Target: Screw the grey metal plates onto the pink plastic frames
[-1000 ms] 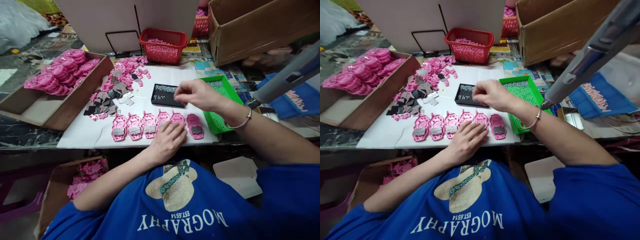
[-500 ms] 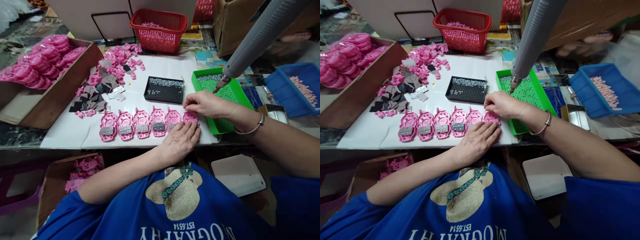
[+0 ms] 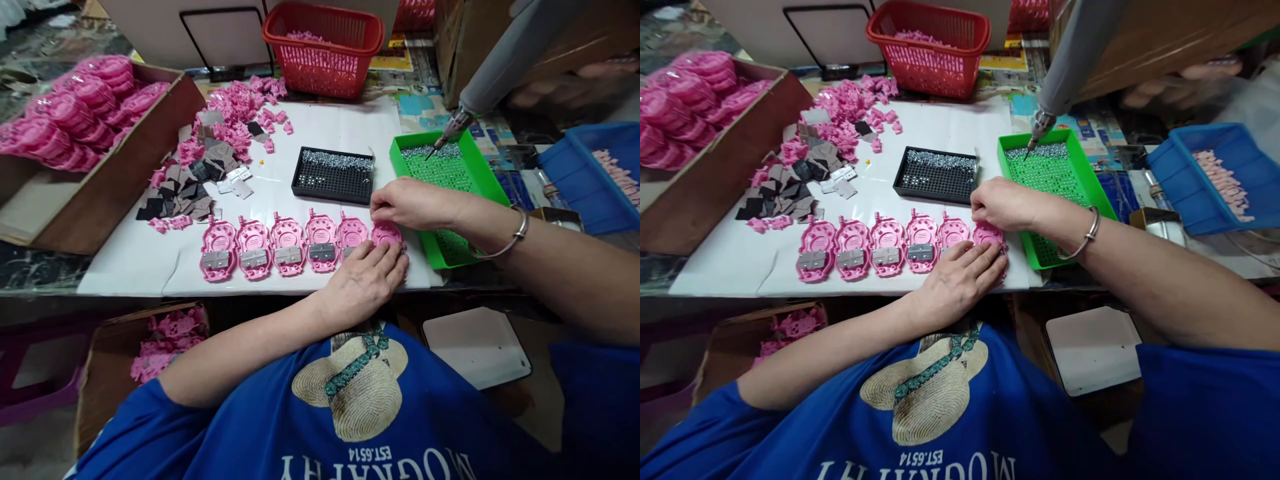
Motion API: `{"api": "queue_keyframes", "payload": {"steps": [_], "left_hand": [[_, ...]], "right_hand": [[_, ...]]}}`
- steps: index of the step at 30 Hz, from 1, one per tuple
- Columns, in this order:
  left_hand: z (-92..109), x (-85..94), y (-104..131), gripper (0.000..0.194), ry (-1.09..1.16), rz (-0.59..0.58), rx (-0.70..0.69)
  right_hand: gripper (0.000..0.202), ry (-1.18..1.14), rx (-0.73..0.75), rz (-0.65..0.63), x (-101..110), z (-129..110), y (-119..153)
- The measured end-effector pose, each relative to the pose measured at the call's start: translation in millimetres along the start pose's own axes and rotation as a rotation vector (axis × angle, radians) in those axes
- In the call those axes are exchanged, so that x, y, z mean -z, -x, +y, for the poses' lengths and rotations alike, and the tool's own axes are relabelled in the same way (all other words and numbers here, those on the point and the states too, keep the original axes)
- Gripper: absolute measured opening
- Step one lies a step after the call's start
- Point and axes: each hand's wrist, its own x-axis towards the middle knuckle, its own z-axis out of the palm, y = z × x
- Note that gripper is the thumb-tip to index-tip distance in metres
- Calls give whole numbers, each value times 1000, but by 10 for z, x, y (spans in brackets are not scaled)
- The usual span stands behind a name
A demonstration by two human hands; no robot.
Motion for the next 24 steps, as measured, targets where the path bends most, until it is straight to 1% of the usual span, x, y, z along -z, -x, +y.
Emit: {"api": "queue_keyframes", "payload": {"steps": [3,8,12,15,18,21,24], "left_hand": [[-6,-11,0,35,-5,21,-6],[-18,-16,2,35,-7,6,-9],[-20,-25,-7,34,1,12,-4],[-22,-28,-20,33,20,17,5],[-26,-31,-30,33,42,10,8],[-23,-53,-32,33,56,14,14],[-18,-94,-28,31,59,53,2]], "right_hand": [[16,-11,-10,15,-21,3,-48],[9,-32,-33,55,-84,-6,-79],[10,-89,-14,89,-97,-2,-39],[11,-132,-29,124,-90,8,14],[19,-134,-58,174,-110,-3,85],[24,-102,-63,282,-137,-77,161],[23,-85,5,442,-85,-227,184]]}}
